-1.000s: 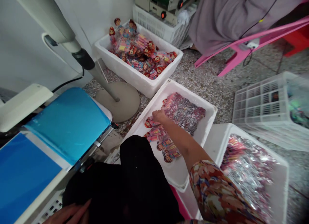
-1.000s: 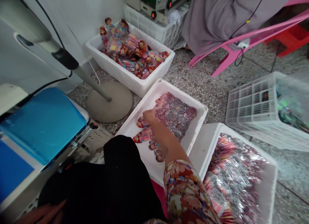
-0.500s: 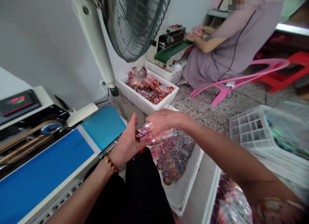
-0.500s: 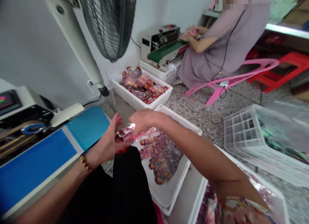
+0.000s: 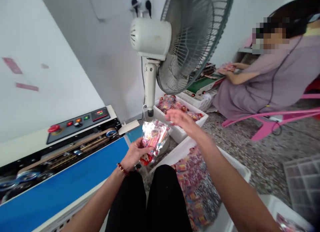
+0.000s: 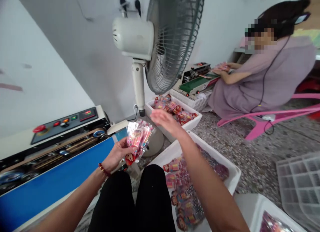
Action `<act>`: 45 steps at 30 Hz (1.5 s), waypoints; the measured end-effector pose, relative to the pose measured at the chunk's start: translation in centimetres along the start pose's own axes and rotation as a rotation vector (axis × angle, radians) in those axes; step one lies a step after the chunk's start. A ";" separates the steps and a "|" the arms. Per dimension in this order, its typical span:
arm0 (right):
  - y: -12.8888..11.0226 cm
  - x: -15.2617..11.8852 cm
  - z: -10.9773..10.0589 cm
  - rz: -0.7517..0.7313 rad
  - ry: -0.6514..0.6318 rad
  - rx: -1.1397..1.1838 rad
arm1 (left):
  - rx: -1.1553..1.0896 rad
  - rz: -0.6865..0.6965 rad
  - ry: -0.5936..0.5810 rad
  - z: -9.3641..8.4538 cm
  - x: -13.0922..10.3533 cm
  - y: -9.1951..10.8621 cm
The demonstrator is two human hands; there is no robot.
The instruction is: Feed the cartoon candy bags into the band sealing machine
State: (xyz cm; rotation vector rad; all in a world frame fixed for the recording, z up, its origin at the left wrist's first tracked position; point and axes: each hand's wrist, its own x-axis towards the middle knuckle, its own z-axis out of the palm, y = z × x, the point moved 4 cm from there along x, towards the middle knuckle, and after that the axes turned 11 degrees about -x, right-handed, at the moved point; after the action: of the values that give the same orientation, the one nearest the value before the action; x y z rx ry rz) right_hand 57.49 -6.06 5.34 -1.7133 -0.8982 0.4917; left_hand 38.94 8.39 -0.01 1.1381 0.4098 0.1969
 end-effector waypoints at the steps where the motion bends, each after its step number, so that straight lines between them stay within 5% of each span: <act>1: 1.2 -0.4 0.8 0.022 -0.044 0.071 | -0.026 0.015 0.023 -0.5 0.0 0.3; 6: 4.1 -1.3 8.4 0.053 -0.279 0.250 | -0.033 0.042 0.028 -2.1 0.8 -0.1; 11: 3.1 1.1 12.8 0.130 -0.156 0.297 | 0.170 0.238 0.202 -3.7 2.5 -1.6; 17: 3.3 3.3 12.7 0.131 0.040 0.226 | 0.467 0.482 0.462 -5.0 2.5 -0.7; 21: 4.0 3.7 13.1 0.152 0.001 0.134 | 0.393 0.426 0.560 -6.5 3.1 -0.9; 30: 6.4 4.5 13.7 0.185 -0.080 0.316 | 0.077 0.223 0.527 -8.6 4.1 -0.8; 37: 6.4 5.0 13.9 0.203 -0.074 0.307 | 0.268 0.147 0.506 -8.5 4.5 -0.2; 42: 6.8 5.0 14.1 0.239 0.011 0.350 | 0.570 0.153 0.603 -8.3 4.2 0.9; 45: 7.0 5.1 14.1 0.238 0.004 0.370 | 0.567 0.167 0.630 -8.9 4.1 0.8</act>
State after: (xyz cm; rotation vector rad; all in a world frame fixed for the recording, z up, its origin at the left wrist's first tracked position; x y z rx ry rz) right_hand 52.90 5.79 -5.28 -1.4836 -0.5591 0.7631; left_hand 39.05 17.65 -3.34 1.6649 0.9705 0.6215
